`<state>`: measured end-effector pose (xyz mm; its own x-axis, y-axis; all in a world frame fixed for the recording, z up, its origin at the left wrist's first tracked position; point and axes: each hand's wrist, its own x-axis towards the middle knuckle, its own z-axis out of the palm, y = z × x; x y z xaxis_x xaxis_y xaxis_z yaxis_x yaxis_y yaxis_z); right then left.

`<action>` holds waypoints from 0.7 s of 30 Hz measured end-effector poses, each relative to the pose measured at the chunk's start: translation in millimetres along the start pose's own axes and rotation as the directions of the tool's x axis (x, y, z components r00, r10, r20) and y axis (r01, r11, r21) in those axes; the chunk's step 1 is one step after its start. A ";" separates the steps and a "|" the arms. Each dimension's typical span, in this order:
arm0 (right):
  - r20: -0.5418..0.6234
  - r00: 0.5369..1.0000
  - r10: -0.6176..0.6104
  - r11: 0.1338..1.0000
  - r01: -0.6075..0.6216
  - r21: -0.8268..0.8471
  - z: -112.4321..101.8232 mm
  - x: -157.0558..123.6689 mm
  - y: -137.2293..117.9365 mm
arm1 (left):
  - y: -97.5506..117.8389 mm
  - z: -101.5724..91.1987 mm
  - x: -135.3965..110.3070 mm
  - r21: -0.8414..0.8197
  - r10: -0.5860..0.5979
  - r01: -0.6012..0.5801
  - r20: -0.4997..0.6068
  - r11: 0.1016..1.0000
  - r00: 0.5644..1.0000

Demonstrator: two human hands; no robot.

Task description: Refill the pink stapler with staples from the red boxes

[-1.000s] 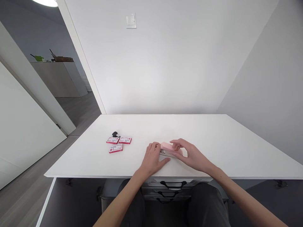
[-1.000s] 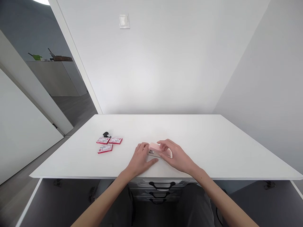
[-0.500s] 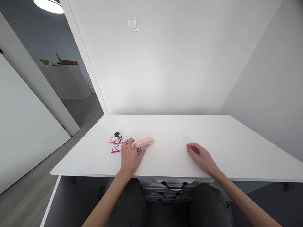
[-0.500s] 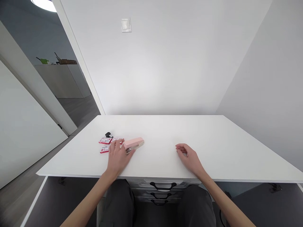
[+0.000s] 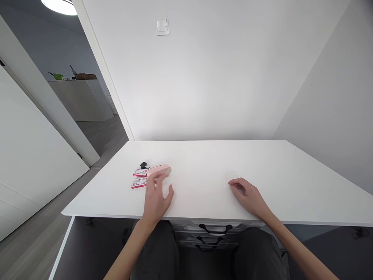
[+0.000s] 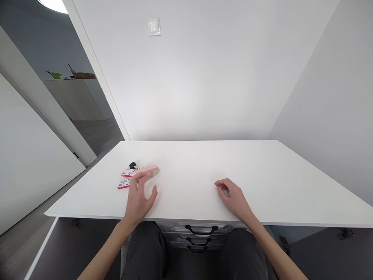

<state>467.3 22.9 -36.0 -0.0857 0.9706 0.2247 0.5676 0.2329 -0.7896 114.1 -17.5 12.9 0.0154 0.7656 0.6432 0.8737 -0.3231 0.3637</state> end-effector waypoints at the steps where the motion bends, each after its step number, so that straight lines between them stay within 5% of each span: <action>1: 0.000 1.000 0.004 1.000 -0.004 -0.002 -0.5 -0.1 -0.5 | 6.7 0.3 0.5 -0.094 0.036 -0.024 0.130 0.995 0.991; 4: 0.001 1.000 0.028 1.000 -0.028 0.001 -1.9 -0.4 -1.5 | 22.2 4.8 5.6 -0.296 0.052 0.102 0.471 0.950 0.881; 7: 0.006 0.998 0.056 0.998 -0.056 0.018 -2.8 -1.1 -1.9 | 28.8 13.0 12.5 -0.331 -0.034 0.282 0.594 0.900 0.804; 13: -0.021 0.988 0.155 0.983 -0.152 0.103 -5.2 -2.6 -0.1 | 25.0 17.9 14.3 -0.392 -0.177 0.476 0.595 0.787 0.784; 21: -0.023 0.971 0.236 0.949 -0.226 0.218 -7.7 -3.4 3.5 | 24.4 13.1 12.3 -0.390 -0.230 0.523 0.590 0.758 0.774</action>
<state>475.9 19.9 -35.2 0.0698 0.9965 0.0451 0.3795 0.0153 -0.9251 142.0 -8.7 20.8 0.0981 0.9950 0.0167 0.4804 -0.0621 0.8748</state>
